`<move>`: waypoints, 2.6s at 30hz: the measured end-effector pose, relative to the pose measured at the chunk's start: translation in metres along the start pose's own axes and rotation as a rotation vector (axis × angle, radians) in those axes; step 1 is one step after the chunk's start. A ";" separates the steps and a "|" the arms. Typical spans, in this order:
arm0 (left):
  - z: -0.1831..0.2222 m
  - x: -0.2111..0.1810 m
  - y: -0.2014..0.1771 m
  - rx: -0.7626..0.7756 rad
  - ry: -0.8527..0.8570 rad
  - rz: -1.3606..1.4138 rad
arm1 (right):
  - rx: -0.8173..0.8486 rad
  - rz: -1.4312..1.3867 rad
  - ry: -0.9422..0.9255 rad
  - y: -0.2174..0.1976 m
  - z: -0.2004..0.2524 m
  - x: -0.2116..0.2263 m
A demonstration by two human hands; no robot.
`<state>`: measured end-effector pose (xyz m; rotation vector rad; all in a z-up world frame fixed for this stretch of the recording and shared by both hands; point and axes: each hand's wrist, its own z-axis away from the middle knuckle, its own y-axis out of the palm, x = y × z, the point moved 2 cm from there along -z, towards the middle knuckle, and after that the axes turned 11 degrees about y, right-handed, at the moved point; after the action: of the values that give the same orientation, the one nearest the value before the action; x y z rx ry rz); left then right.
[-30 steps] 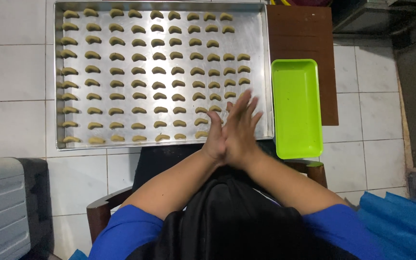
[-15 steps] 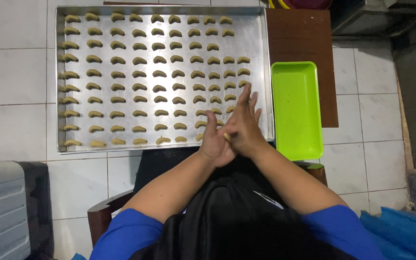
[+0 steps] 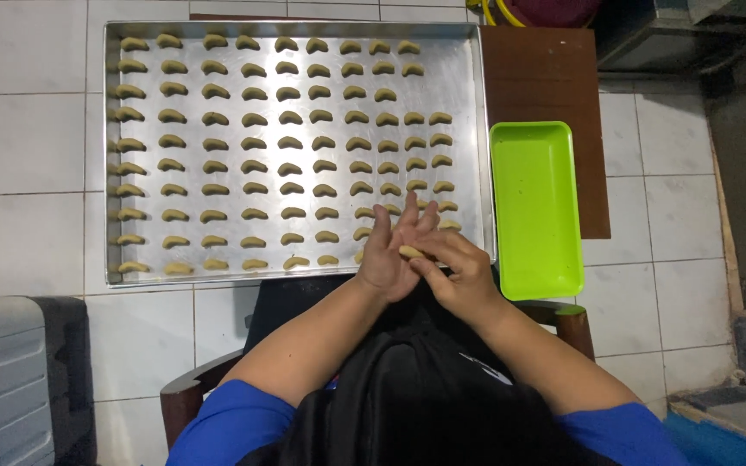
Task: Shaping small pieces of dough into crescent-shaped pastries and arranging them in rows on a baking tray.
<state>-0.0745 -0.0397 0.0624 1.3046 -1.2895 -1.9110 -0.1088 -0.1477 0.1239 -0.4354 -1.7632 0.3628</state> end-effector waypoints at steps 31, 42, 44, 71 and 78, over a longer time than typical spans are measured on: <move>-0.067 -0.018 -0.086 -0.284 0.080 -0.317 | -0.101 0.217 0.373 0.046 -0.248 -0.235; -0.072 -0.018 -0.094 -0.307 0.066 -0.329 | 0.002 0.301 0.299 0.054 -0.258 -0.233; -0.071 -0.017 -0.093 -0.305 0.073 -0.322 | -0.002 0.323 0.284 0.048 -0.258 -0.235; -0.068 -0.027 -0.085 -0.373 0.146 -0.331 | 0.007 0.485 0.031 0.011 -0.217 -0.216; -0.046 -0.041 -0.093 -0.328 0.218 -0.434 | -0.053 0.407 0.236 -0.061 -0.091 -0.211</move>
<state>-0.0055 0.0134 -0.0072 1.6500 -0.5844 -2.0751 0.0175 -0.3001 -0.0079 -0.8455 -1.4521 0.5289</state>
